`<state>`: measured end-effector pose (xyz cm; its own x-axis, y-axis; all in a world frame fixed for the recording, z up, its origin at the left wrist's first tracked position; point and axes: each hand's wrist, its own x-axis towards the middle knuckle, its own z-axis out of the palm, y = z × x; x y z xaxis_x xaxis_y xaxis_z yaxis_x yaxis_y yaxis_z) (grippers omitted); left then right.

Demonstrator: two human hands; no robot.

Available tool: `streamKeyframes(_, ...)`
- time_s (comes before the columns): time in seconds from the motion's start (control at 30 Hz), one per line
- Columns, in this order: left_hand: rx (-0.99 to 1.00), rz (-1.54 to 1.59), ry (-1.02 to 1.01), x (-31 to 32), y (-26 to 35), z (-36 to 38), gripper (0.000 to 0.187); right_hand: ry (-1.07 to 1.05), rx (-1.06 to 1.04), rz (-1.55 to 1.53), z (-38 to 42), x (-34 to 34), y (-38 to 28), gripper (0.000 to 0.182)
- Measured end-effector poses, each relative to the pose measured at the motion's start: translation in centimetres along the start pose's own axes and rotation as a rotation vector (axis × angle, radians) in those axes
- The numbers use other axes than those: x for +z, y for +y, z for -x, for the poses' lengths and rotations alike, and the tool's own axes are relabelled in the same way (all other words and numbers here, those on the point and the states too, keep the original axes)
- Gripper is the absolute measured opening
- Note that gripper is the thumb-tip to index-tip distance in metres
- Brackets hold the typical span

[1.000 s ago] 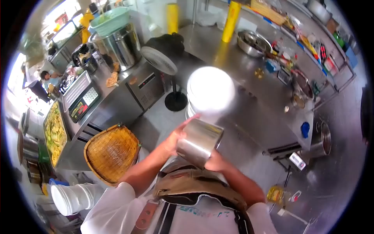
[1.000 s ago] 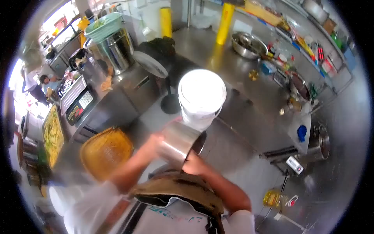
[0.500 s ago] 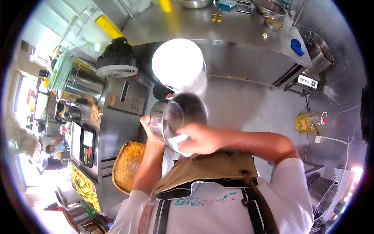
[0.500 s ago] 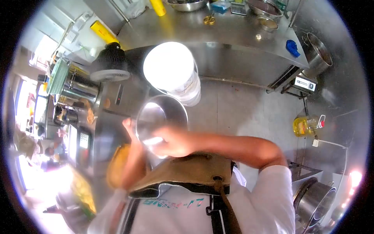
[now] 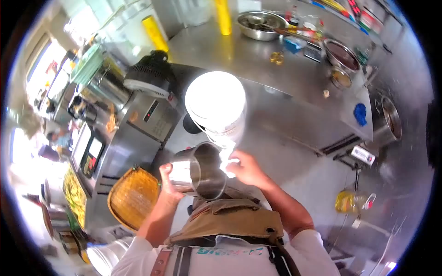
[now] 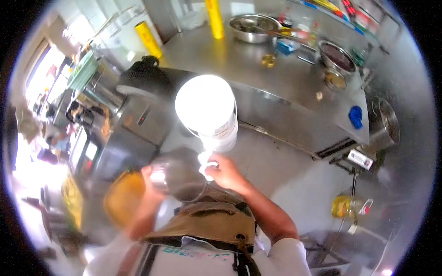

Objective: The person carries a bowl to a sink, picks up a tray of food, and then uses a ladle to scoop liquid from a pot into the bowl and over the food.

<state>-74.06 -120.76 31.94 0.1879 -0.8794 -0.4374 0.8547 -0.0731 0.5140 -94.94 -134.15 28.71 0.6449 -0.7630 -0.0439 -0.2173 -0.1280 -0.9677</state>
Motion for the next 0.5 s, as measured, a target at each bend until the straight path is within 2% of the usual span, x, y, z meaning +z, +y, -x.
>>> streamKeyframes(0.03,0.017,0.044,0.009,-1.2,0.1,-0.3,0.063,-0.044,0.110,-0.237,-1.2,-0.4,1.5,0.034)
streamKeyframes(0.13,0.023,0.113,0.061,-4.4,1.0,-0.3,0.065,0.102,0.248,-0.274,-5.7,-1.2,4.6,0.032)
streamKeyframes(0.17,-0.010,0.217,-0.027,-5.0,1.3,-0.5,0.065,0.121,0.218,-0.137,-7.7,-1.6,5.7,0.030)
streamKeyframes(0.23,0.000,0.268,0.021,-6.6,1.7,-1.6,0.063,0.175,0.156,0.129,-12.2,-2.0,9.4,0.026)
streamKeyframes(0.33,0.053,0.276,0.142,-7.4,2.7,-5.9,0.058,0.280,-0.221,0.564,-21.0,-4.3,11.6,0.020)
streamKeyframes(0.4,0.078,0.061,0.241,-4.8,4.7,-10.6,0.057,0.250,-0.168,0.788,-27.3,-5.5,12.9,0.017)
streamKeyframes(0.5,-0.105,0.233,0.285,-8.8,5.1,-20.7,0.059,0.138,0.015,1.114,-35.8,-6.5,13.4,0.016)
